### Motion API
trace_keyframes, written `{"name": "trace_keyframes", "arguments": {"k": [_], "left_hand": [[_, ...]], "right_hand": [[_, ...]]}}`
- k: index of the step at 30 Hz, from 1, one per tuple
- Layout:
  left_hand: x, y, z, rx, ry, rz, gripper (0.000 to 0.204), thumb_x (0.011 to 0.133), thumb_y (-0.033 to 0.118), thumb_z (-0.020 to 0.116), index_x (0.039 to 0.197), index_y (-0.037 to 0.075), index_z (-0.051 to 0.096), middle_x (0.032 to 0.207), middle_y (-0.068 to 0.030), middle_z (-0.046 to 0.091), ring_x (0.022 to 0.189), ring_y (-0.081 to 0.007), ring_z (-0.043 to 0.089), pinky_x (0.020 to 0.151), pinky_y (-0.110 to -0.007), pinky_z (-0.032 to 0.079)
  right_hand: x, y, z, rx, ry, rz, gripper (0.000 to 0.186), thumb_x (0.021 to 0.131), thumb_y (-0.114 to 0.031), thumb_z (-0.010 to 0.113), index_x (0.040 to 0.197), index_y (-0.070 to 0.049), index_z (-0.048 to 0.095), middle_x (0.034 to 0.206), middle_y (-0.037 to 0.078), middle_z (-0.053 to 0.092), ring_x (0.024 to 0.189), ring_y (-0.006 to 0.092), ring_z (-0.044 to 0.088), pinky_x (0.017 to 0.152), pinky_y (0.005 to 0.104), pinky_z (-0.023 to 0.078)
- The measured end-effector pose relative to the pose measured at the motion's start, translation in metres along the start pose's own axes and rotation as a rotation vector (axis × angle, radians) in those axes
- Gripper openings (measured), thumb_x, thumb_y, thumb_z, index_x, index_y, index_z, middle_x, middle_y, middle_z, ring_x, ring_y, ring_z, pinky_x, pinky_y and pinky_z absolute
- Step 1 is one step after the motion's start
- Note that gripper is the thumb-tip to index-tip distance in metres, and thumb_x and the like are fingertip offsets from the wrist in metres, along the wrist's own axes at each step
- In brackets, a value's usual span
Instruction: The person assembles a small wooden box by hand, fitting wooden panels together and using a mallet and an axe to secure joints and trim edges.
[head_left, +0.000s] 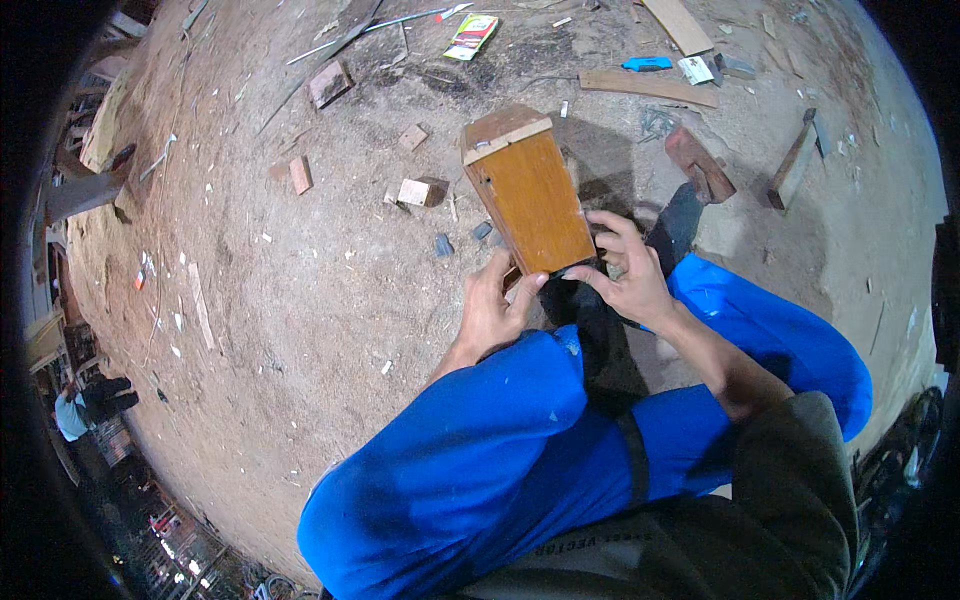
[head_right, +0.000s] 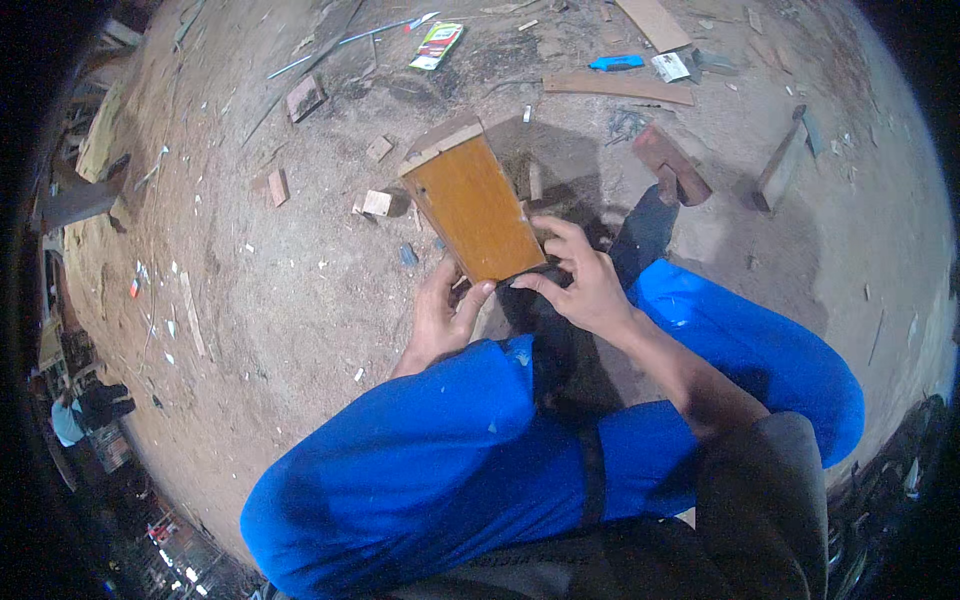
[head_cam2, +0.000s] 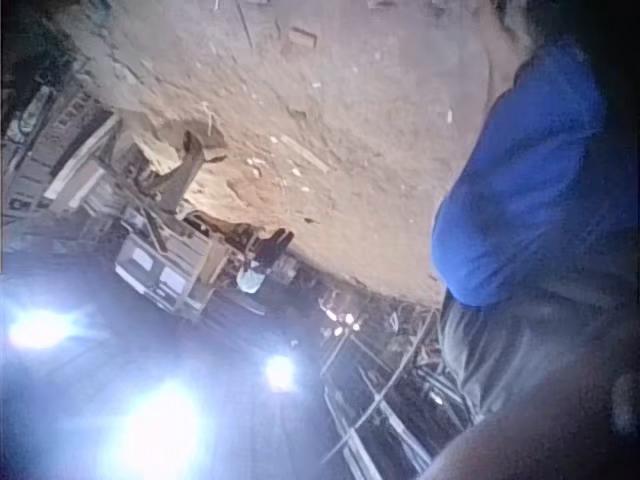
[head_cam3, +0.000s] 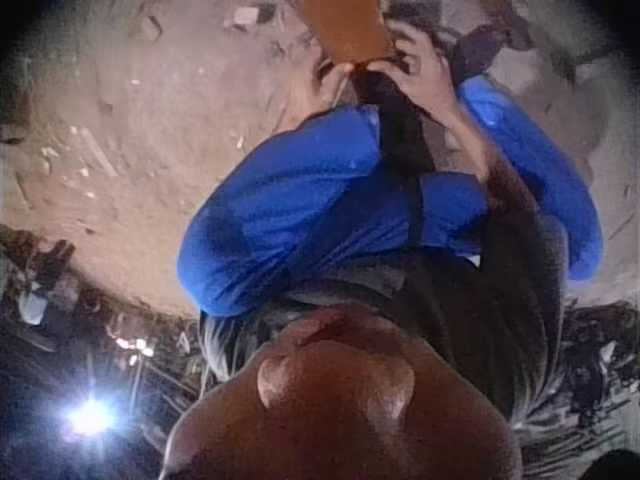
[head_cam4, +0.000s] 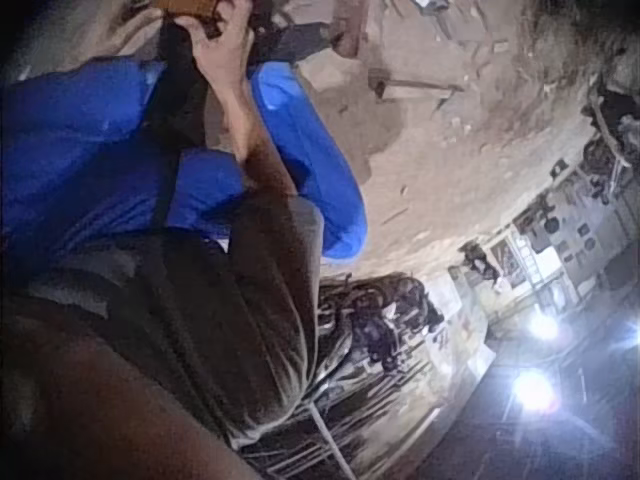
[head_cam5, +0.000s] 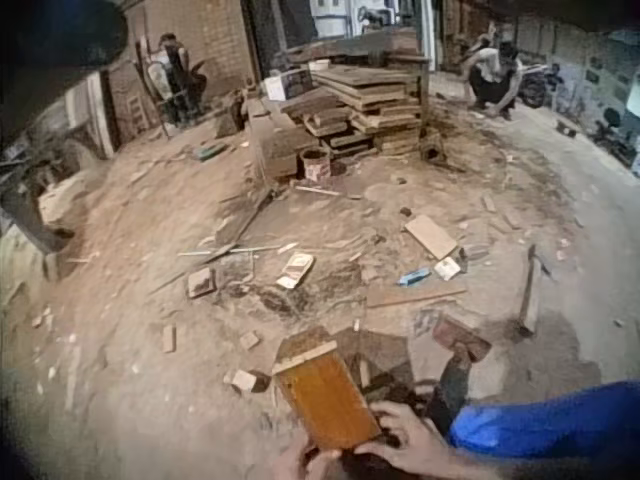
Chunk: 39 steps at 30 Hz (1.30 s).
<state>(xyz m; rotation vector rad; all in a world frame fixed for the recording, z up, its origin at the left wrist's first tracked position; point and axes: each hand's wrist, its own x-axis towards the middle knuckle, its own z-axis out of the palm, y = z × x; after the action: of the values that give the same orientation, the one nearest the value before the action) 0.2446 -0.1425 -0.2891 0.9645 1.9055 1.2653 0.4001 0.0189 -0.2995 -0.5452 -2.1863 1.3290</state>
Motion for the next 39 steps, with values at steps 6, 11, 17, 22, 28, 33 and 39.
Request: {"name": "trace_keyframes", "arguments": {"k": [6, 11, 17, 22, 28, 33, 39], "left_hand": [[0.007, -0.004, -0.007, 0.067, -0.069, 0.079, 0.027, 0.091, 0.014, 0.074, 0.106, -0.004, 0.06, 0.088, -0.0241, 0.07, 0.084, -0.0323, 0.074, 0.072, -0.038, 0.055], [0.006, -0.009, -0.019, 0.16, -0.139, 0.102, 0.026, 0.09, 0.016, 0.075, 0.099, -0.003, 0.06, 0.079, -0.0232, 0.066, 0.073, -0.0343, 0.071, 0.065, -0.04, 0.052], [-0.004, -0.026, -0.016, 0.021, -0.085, 0.15, 0.025, 0.09, 0.016, 0.074, 0.103, -0.003, 0.063, 0.086, -0.0231, 0.068, 0.078, -0.0364, 0.071, 0.068, -0.041, 0.053], [-0.002, -0.032, -0.022, 0.111, -0.143, 0.089, 0.027, 0.091, 0.014, 0.073, 0.11, -0.002, 0.064, 0.089, -0.0223, 0.069, 0.083, -0.038, 0.071, 0.074, -0.042, 0.055], [0.025, -0.016, -0.029, 0.242, -0.144, 0.271, 0.034, 0.092, 0.017, 0.074, 0.116, -0.003, 0.061, 0.106, -0.022, 0.071, 0.098, -0.0375, 0.072, 0.084, -0.041, 0.057], [0.045, 0.002, -0.042, 0.506, -0.19, 0.237, 0.043, 0.09, 0.017, 0.074, 0.126, 0.0, 0.057, 0.125, -0.0211, 0.064, 0.119, -0.0398, 0.062, 0.096, -0.045, 0.053], [0.045, 0.055, -0.097, 0.61, -0.41, 0.228, 0.052, 0.087, 0.014, 0.076, 0.132, 0.004, 0.053, 0.132, -0.0189, 0.06, 0.119, -0.036, 0.06, 0.099, -0.045, 0.052]], "right_hand": [[-0.001, 0.006, -0.01, 0.377, -0.139, 0.359, 0.038, 0.09, -0.011, 0.078, 0.119, 0.005, 0.06, 0.104, 0.016, 0.076, 0.096, 0.0172, 0.072, 0.079, 0.0349, 0.059], [0.002, 0.011, -0.008, 0.331, -0.218, 0.31, 0.025, 0.09, -0.011, 0.078, 0.105, 0.005, 0.065, 0.096, 0.013, 0.076, 0.088, 0.0074, 0.067, 0.069, 0.0294, 0.055], [-0.008, 0.005, 0.003, 0.173, -0.263, 0.363, 0.022, 0.088, -0.013, 0.081, 0.096, 0.004, 0.069, 0.084, 0.006, 0.071, 0.081, 0.0039, 0.062, 0.062, 0.0266, 0.052], [-0.006, 0.002, 0.007, 0.263, -0.192, 0.433, 0.024, 0.088, -0.013, 0.081, 0.101, 0.004, 0.071, 0.077, 0.005, 0.067, 0.07, 0.0027, 0.054, 0.058, 0.0251, 0.048], [0.021, 0.001, -0.012, 0.101, -0.164, 0.255, 0.028, 0.085, -0.016, 0.084, 0.1, 0.004, 0.072, 0.08, 0.014, 0.071, 0.063, 0.0066, 0.056, 0.057, 0.0299, 0.048], [0.046, 0.025, -0.01, 0.071, -0.041, 0.128, 0.032, 0.081, -0.018, 0.085, 0.096, 0.005, 0.07, 0.079, 0.018, 0.067, 0.061, 0.02, 0.058, 0.061, 0.0345, 0.05], [0.046, 0.057, -0.008, 0.033, -0.081, 0.252, 0.028, 0.083, -0.012, 0.083, 0.084, 0.005, 0.061, 0.072, 0.009, 0.056, 0.068, 0.0112, 0.047, 0.064, 0.0319, 0.046]]}}
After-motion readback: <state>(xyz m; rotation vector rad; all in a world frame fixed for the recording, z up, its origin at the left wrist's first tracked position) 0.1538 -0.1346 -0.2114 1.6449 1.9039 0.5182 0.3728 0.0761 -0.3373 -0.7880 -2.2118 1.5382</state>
